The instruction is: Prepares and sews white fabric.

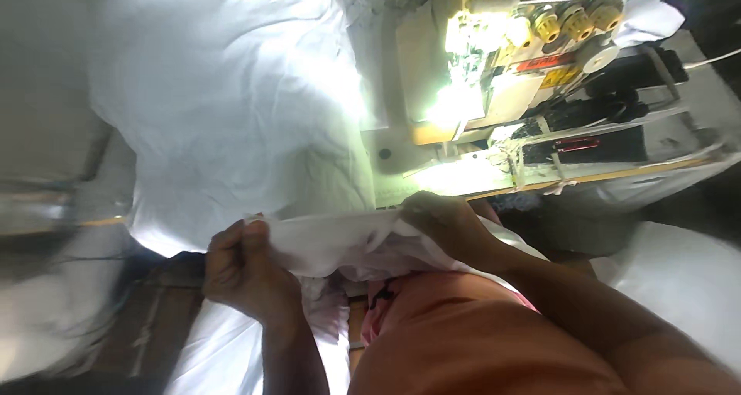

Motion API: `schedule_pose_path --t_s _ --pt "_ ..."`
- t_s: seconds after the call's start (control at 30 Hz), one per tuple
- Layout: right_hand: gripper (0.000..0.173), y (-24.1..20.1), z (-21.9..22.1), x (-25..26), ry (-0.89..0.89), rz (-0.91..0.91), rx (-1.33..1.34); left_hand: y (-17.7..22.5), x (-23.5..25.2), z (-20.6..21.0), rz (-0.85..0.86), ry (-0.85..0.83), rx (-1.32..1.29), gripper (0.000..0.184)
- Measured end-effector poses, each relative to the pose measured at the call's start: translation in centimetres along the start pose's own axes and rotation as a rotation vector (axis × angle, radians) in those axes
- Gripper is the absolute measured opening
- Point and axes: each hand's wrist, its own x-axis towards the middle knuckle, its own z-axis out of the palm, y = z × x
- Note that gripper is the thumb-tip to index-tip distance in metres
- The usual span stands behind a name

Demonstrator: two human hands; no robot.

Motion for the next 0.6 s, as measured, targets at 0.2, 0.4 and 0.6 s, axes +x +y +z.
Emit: schedule_pose_path --t_s 0.2,0.4,0.6 --pt "0.017 0.8 -1.5 -0.4 0.152 0.081 0.133 -0.3 7.0 7.6 0.369 -0.336 0.107 0.022" --pt "0.014 6.3 -2.7 -3.1 0.345 0.393 0.283 -2.9 5.6 21.9 0.287 -0.685 0.236 0.023" --pt "0.01 8.7 -4.0 -6.1 0.518 0.484 0.349 -6.1 1.4 27.7 0.452 -0.762 0.284 0.015"
